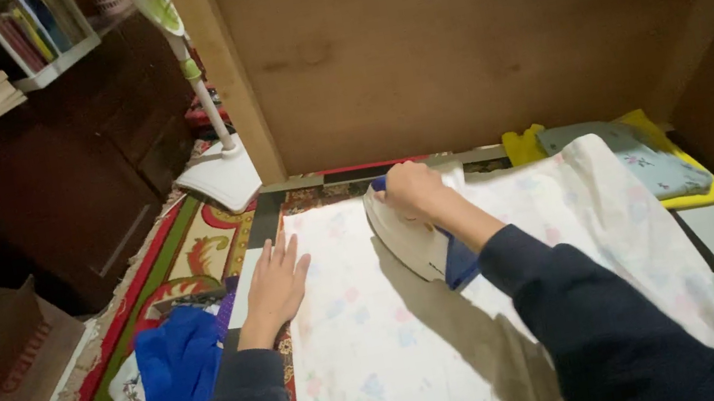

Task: Ironing a pair of floral underwear while sitting on the floor.

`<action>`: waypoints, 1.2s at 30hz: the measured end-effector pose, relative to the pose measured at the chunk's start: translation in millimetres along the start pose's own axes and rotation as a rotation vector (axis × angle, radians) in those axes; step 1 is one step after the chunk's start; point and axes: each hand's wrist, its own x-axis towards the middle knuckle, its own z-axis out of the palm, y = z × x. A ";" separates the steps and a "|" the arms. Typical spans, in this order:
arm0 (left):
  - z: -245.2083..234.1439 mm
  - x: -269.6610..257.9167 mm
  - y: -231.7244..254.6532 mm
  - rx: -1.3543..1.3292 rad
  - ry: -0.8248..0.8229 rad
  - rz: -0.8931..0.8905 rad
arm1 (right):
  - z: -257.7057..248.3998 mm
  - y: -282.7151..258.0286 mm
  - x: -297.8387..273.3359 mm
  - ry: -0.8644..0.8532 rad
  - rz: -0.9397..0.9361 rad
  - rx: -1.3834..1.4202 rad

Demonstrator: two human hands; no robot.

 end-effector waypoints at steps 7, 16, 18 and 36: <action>2.4 2.7 5.5 0.015 0.005 -0.084 | -32.2 -32.4 -70.5 -0.413 -0.166 -0.079; 8.0 -18.5 -6.2 -0.035 0.202 -0.072 | 5.9 -86.3 -50.7 -0.164 -0.127 0.070; -0.7 -25.3 -9.5 0.014 0.195 -0.061 | 18.7 -89.0 -11.1 -0.067 -0.140 0.089; -24.4 -38.3 -13.7 -0.071 0.016 -0.176 | -18.6 -151.5 -145.1 -0.303 -0.252 0.101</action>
